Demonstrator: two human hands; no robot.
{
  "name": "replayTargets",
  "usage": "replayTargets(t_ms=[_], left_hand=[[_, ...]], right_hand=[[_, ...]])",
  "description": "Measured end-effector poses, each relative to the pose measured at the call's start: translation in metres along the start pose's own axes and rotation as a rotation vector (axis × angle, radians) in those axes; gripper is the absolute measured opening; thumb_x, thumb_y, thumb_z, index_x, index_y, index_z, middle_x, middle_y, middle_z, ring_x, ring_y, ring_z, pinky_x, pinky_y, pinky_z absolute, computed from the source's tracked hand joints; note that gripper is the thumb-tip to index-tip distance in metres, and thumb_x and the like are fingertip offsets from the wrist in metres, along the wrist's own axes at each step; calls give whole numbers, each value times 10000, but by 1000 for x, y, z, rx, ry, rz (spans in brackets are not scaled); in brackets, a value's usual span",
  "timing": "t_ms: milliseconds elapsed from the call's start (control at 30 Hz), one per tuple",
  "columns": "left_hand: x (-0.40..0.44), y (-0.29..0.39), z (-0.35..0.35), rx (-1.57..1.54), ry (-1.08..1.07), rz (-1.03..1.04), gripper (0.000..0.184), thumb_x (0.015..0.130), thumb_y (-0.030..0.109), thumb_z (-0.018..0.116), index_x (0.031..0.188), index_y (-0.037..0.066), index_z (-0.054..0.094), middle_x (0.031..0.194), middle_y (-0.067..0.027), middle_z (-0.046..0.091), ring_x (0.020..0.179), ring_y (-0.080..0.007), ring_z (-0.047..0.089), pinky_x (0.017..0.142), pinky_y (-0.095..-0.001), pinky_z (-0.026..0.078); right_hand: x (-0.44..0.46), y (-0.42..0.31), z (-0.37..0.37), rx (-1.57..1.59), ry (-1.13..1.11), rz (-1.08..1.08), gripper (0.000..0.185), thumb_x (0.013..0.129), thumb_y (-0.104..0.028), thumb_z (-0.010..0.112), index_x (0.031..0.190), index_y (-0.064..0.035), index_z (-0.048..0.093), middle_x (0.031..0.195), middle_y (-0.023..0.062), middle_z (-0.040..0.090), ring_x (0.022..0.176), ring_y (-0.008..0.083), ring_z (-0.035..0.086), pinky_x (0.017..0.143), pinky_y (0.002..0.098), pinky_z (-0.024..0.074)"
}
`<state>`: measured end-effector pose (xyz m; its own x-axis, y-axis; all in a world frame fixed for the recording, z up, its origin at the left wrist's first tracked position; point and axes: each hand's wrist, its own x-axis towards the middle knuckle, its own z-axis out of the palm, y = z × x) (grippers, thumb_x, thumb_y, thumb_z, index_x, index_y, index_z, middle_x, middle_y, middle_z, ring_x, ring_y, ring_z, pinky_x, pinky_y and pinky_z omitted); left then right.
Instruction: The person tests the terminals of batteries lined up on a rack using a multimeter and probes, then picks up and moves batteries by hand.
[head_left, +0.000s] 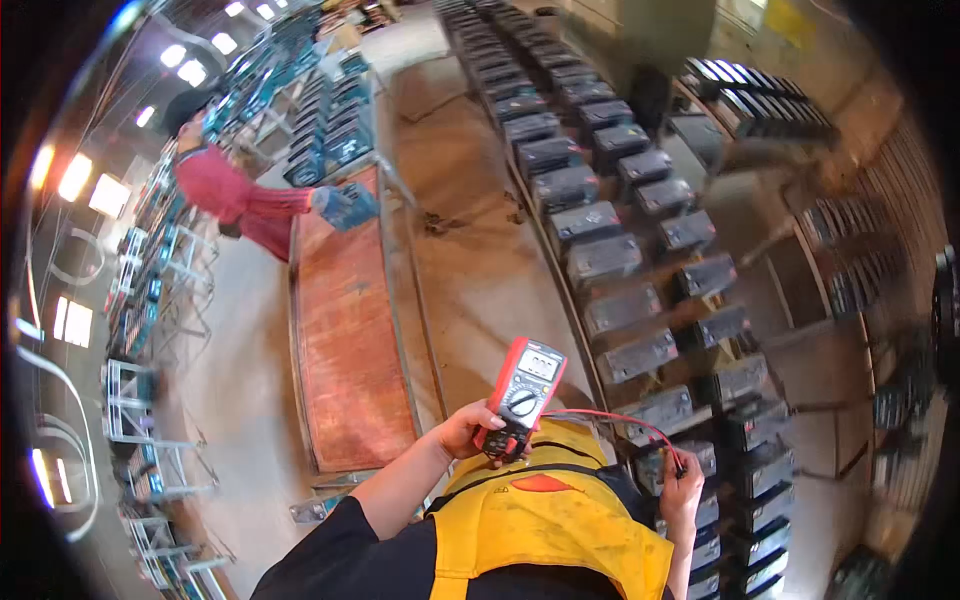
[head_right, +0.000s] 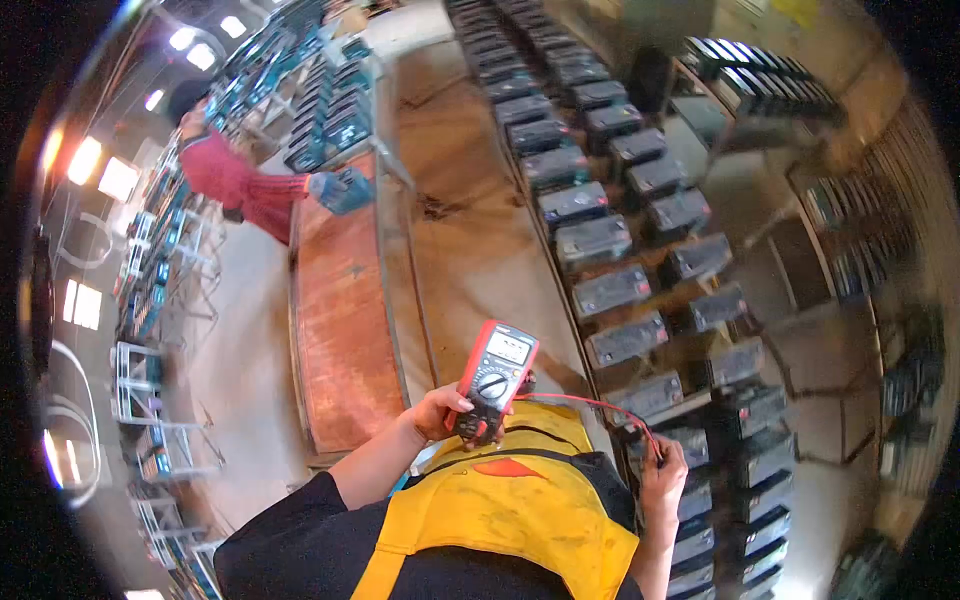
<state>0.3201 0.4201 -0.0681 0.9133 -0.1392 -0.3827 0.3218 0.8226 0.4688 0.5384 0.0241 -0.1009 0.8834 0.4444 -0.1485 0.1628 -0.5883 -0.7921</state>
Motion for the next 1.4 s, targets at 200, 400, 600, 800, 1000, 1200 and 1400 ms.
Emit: replayTargets(t_ms=[200,400,600,800,1000,1200,1400], left_hand=[[39,1,7,74,-56,-8,828,857,352,790,1519,-65,520,1243,-234,749,994,-340,783,882,-421,634],[144,48,-32,269,-65,-522,952,849,442,715,1668,64,412,1408,-193,663,1135,-363,686,946,-528,598],[194,58,85,376,-486,-821,1107,878,337,762,1787,165,155,1471,-196,541,1171,-384,663,674,-453,697],[239,-16,140,492,-682,-1151,1079,822,379,785,1745,118,293,1381,-201,614,1134,-375,695,626,-416,681],[205,-110,216,620,-677,-1255,1097,778,352,778,1732,81,310,1376,-231,637,1070,-428,739,593,-433,675],[178,-205,259,818,-899,-1294,1051,771,374,742,1708,70,374,1385,-205,644,1094,-373,718,877,-482,630],[118,-317,303,964,-989,-1390,1043,758,362,738,1688,35,400,1362,-214,656,1062,-383,703,908,-483,597]], right_hand=[[-12,-24,9,-65,197,132,254,1015,-131,693,1250,-90,780,1156,177,756,1120,395,741,980,460,597],[-15,-21,22,-84,442,-33,307,881,-135,754,1166,-67,664,1155,169,637,1136,389,659,945,494,589],[-149,-102,41,-133,810,257,218,919,-126,710,1126,-66,679,1149,145,646,1122,370,668,921,477,598],[-274,-114,117,-77,1131,806,251,895,-85,725,1144,-75,701,1089,142,668,1092,373,692,944,483,584],[-357,-88,182,111,1404,1100,161,993,-159,715,1141,-98,737,1080,146,710,1024,389,726,922,490,602],[-441,-49,182,180,1458,1211,173,1010,-184,707,1156,-92,721,1102,173,722,1042,422,727,912,520,596],[-523,-38,183,332,1536,1350,217,1020,-241,711,1169,-85,738,1123,185,739,1065,415,735,925,519,594]])
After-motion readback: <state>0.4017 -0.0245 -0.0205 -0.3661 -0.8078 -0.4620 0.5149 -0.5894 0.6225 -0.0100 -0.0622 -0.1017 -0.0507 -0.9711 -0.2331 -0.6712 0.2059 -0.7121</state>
